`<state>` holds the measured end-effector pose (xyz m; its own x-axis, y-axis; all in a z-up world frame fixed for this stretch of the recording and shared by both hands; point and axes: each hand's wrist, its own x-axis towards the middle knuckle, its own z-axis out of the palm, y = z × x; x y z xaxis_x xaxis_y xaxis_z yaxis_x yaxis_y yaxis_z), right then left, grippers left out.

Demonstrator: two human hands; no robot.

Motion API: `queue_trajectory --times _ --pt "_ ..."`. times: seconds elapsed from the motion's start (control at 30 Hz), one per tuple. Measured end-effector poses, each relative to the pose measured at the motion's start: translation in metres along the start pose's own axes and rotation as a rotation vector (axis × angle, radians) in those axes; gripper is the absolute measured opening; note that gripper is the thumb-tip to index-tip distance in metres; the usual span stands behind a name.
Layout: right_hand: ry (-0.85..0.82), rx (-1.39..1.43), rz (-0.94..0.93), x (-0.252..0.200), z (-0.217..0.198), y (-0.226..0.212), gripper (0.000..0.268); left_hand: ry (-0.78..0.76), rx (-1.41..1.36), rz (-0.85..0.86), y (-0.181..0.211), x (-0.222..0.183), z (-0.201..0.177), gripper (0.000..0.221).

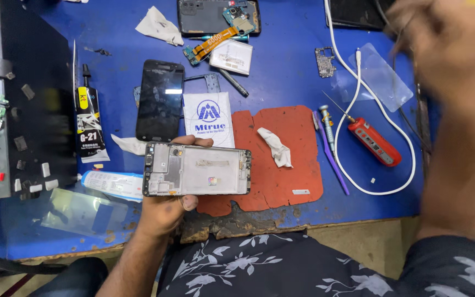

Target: The person applies adhesive to a smartphone frame, attaches a screen, wipes the device, and secures it with rubber bands. The work occurs at a cluttered repair bench with tools and spare parts visible.

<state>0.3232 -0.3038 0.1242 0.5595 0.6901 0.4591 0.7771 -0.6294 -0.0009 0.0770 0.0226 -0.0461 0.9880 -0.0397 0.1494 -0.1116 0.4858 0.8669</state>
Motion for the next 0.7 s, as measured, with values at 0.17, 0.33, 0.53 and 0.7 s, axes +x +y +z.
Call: queue_trajectory --times 0.17,0.33,0.53,0.7 --pt "-0.048 0.396 0.009 -0.085 0.025 -0.108 0.027 0.0 -0.004 -0.003 0.002 0.0 0.004 0.096" --pt "0.004 0.537 -0.117 -0.085 0.052 -0.194 0.053 0.037 0.024 0.027 0.001 0.0 0.017 0.095" --pt "0.158 0.279 -0.114 -0.085 0.067 -0.228 0.035 0.111 -0.063 0.082 -0.01 0.0 0.037 0.092" --pt "0.278 0.138 -0.113 -0.106 0.077 -0.222 0.026 0.066 -0.164 0.104 -0.011 -0.006 0.053 0.092"
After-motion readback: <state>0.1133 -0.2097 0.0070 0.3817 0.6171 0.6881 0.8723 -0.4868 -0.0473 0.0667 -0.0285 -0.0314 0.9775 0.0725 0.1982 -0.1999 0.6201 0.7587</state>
